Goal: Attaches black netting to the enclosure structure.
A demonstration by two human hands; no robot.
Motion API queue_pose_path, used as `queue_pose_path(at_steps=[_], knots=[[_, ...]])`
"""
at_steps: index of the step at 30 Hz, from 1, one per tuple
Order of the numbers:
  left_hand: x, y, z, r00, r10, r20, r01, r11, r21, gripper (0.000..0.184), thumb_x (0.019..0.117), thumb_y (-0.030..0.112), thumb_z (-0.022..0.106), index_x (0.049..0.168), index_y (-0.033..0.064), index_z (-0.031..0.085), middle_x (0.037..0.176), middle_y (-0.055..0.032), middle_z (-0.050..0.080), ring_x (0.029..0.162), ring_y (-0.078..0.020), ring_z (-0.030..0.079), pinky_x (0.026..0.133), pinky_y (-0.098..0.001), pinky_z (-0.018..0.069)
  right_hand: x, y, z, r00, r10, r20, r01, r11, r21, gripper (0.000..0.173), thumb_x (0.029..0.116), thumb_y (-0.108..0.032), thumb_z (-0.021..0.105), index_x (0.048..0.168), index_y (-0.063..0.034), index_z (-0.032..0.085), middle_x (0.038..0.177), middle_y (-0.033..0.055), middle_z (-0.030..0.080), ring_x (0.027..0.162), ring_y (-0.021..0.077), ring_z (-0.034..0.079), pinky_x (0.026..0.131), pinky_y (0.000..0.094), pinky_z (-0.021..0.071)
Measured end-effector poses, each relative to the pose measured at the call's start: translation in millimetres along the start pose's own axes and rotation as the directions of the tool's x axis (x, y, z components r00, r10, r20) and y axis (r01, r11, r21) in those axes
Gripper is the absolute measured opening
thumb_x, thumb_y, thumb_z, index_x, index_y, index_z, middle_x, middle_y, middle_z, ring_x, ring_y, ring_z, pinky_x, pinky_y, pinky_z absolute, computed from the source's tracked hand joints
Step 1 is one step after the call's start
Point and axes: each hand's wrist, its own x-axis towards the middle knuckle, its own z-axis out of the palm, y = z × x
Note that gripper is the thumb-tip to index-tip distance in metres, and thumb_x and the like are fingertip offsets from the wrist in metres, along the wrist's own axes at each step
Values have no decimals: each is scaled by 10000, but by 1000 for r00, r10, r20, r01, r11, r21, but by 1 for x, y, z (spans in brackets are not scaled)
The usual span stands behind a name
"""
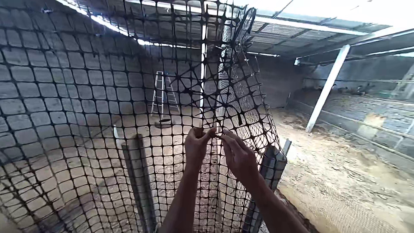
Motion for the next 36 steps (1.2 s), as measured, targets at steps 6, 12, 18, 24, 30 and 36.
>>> queue_pose_path(at_steps=[6,12,18,24,30,36], knots=[[-12,12,-7,989,-126,78,142,956,-255,101,990,142,664,970,47,689,857,-17,680,709,-85,599,635,-243,478,2,2,-1,1000,1,31,-2,999,33,245,1029,-104,550,1117,0,753,1214,160,737,981,222,765,757,316,627],[-27,23,-11,936,-174,305,305,833,-461,164,1065,49,455,1228,46,473,1073,-84,670,733,-109,672,650,-247,572,2,2,-5,998,14,55,-19,995,100,242,1018,-81,550,1115,3,755,1197,168,741,1058,244,749,838,328,621],[-33,24,-14,944,-68,324,224,852,-473,144,978,-40,584,1026,52,485,787,-10,601,488,-19,482,474,-153,451,6,5,-11,996,24,86,-40,981,189,244,1028,-78,539,1102,16,752,1186,162,746,1063,235,747,882,336,612],[-23,18,-9,953,-51,298,174,897,-406,194,915,-29,693,958,56,524,685,6,581,464,-25,449,439,-162,392,11,7,-15,990,64,127,-94,966,243,241,1021,-74,548,1109,8,756,1185,152,749,1060,207,747,892,328,606],[-14,18,-18,891,-22,454,206,910,-361,351,915,-21,697,1255,27,626,781,-19,671,503,-13,473,466,-157,394,13,6,-25,957,160,240,-225,934,276,278,1053,-141,520,1156,-24,750,1124,113,765,925,138,739,828,313,589],[-10,19,-19,887,-31,461,189,935,-301,84,964,20,660,1021,-3,718,731,1,668,481,-4,446,471,-158,397,18,4,-38,881,321,348,-439,830,344,304,1074,-219,504,1215,-94,743,813,-6,702,582,23,565,566,238,500]])
